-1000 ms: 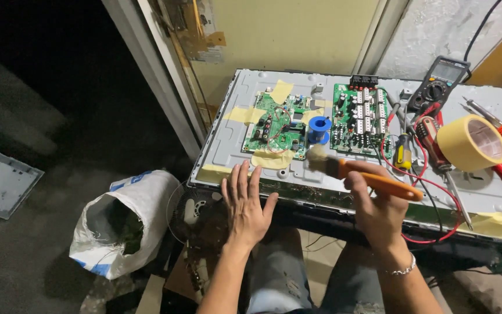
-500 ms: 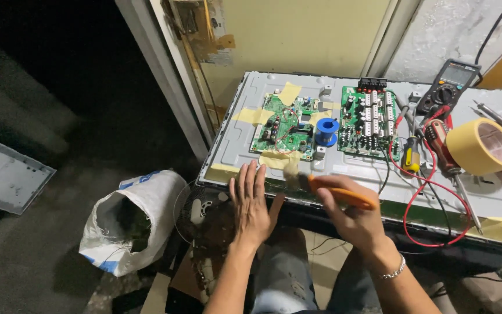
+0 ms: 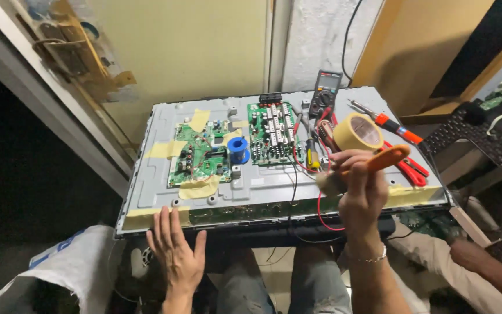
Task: Testing and repairing a television circuit board using a soldering iron and multimeter probes.
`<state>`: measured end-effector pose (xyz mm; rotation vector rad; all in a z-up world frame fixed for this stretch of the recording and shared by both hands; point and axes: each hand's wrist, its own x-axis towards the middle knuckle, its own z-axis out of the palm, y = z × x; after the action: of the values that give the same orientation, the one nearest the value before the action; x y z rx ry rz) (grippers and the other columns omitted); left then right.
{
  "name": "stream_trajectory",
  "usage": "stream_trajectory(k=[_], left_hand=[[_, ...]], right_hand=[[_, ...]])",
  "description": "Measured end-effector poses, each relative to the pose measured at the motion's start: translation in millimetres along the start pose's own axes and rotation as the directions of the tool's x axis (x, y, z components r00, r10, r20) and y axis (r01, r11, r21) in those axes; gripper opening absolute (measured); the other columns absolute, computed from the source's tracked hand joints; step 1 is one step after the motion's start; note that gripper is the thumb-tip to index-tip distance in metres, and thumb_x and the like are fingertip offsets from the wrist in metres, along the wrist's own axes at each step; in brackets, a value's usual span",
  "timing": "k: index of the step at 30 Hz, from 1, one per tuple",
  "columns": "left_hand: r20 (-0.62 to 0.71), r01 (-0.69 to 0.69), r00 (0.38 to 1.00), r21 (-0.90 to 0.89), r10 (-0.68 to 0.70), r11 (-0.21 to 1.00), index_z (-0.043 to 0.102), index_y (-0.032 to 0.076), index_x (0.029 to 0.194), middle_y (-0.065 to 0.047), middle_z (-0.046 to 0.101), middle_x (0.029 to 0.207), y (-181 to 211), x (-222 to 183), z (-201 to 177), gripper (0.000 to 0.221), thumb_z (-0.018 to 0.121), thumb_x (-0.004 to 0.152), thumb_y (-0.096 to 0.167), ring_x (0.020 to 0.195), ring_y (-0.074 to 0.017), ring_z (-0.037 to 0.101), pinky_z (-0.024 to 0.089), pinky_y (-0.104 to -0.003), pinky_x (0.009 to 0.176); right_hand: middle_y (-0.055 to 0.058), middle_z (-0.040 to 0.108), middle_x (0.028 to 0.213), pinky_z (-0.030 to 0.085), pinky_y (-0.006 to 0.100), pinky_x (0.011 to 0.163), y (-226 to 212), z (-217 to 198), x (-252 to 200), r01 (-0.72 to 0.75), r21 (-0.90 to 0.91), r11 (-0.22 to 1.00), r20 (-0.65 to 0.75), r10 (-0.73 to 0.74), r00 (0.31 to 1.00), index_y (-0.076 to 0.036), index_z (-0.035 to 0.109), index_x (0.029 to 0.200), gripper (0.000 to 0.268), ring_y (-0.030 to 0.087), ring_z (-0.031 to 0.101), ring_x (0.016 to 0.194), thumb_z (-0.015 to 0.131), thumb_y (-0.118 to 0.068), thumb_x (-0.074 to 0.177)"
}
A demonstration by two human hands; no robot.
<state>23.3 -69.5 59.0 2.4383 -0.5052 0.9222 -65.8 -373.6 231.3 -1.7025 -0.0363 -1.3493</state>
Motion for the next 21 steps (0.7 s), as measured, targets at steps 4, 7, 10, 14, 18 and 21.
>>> stream_trajectory(k=[4,7,10,14,18,21], left_hand=[[-0.012,0.001,1.000,0.020,-0.001,1.000,0.031,0.010,0.161,-0.014,0.033,0.166,-1.0,1.9,-0.6,0.076,0.054,0.099,0.048,0.156,-0.0355,0.027,0.020,-0.060,0.123],[-0.028,-0.014,1.000,0.042,0.015,0.999,0.033,0.010,0.160,-0.014,0.035,0.165,0.7,2.0,-0.8,0.073,0.048,0.101,0.050,0.156,-0.0361,0.028,0.022,-0.060,0.123],[-0.016,-0.008,1.000,0.068,0.009,0.998,0.030,0.010,0.162,-0.014,0.032,0.167,0.9,2.1,1.2,0.076,0.046,0.101,0.053,0.156,-0.0360,0.026,0.022,-0.062,0.122],[0.018,-0.003,1.000,0.091,0.001,0.996,0.029,0.013,0.163,-0.013,0.032,0.166,1.5,3.8,-6.7,0.076,0.044,0.101,0.055,0.155,-0.0350,0.026,0.023,-0.059,0.122],[0.016,-0.030,0.999,0.102,0.029,0.994,0.031,0.012,0.162,-0.013,0.033,0.165,2.0,6.1,-9.2,0.077,0.046,0.100,0.055,0.155,-0.0347,0.027,0.023,-0.056,0.123],[0.048,-0.014,0.999,0.127,0.008,0.992,0.028,0.012,0.163,-0.012,0.029,0.167,0.8,4.5,-7.0,0.080,0.046,0.098,0.056,0.156,-0.0338,0.024,0.023,-0.057,0.123]], right_hand=[[0.017,0.062,0.072,0.056,0.034,0.072,18.0,-27.8,30.4,-0.081,-0.033,0.996,-0.107,0.077,0.991,-0.002,0.051,0.106,0.038,0.026,0.066,0.065,0.037,-0.036,0.117],[0.008,0.048,0.062,0.045,0.029,0.057,16.1,-25.8,50.9,-0.251,-0.102,0.963,-0.061,0.246,0.967,-0.005,0.054,0.106,0.023,0.016,0.053,0.052,0.040,-0.021,0.115],[0.004,0.056,0.078,0.050,0.032,0.055,9.2,-3.3,68.3,-0.511,-0.439,0.739,0.183,0.630,0.755,-0.009,0.048,0.113,0.027,0.017,0.054,0.063,0.033,-0.031,0.114],[0.022,0.070,0.107,0.048,0.057,0.077,44.7,25.1,77.9,-0.291,-0.703,0.649,0.280,0.628,0.726,-0.011,0.041,0.122,0.030,0.042,0.066,0.090,0.034,-0.036,0.108],[0.018,0.060,0.128,0.047,0.055,0.082,54.9,41.0,92.9,-0.175,-0.765,0.619,0.339,0.620,0.708,-0.008,0.049,0.132,0.045,0.036,0.061,0.103,0.041,-0.042,0.105],[0.013,0.065,0.120,0.047,0.051,0.086,62.1,32.4,96.0,-0.152,-0.669,0.727,0.315,0.463,0.828,-0.008,0.058,0.127,0.039,0.031,0.062,0.107,0.051,-0.038,0.103]])
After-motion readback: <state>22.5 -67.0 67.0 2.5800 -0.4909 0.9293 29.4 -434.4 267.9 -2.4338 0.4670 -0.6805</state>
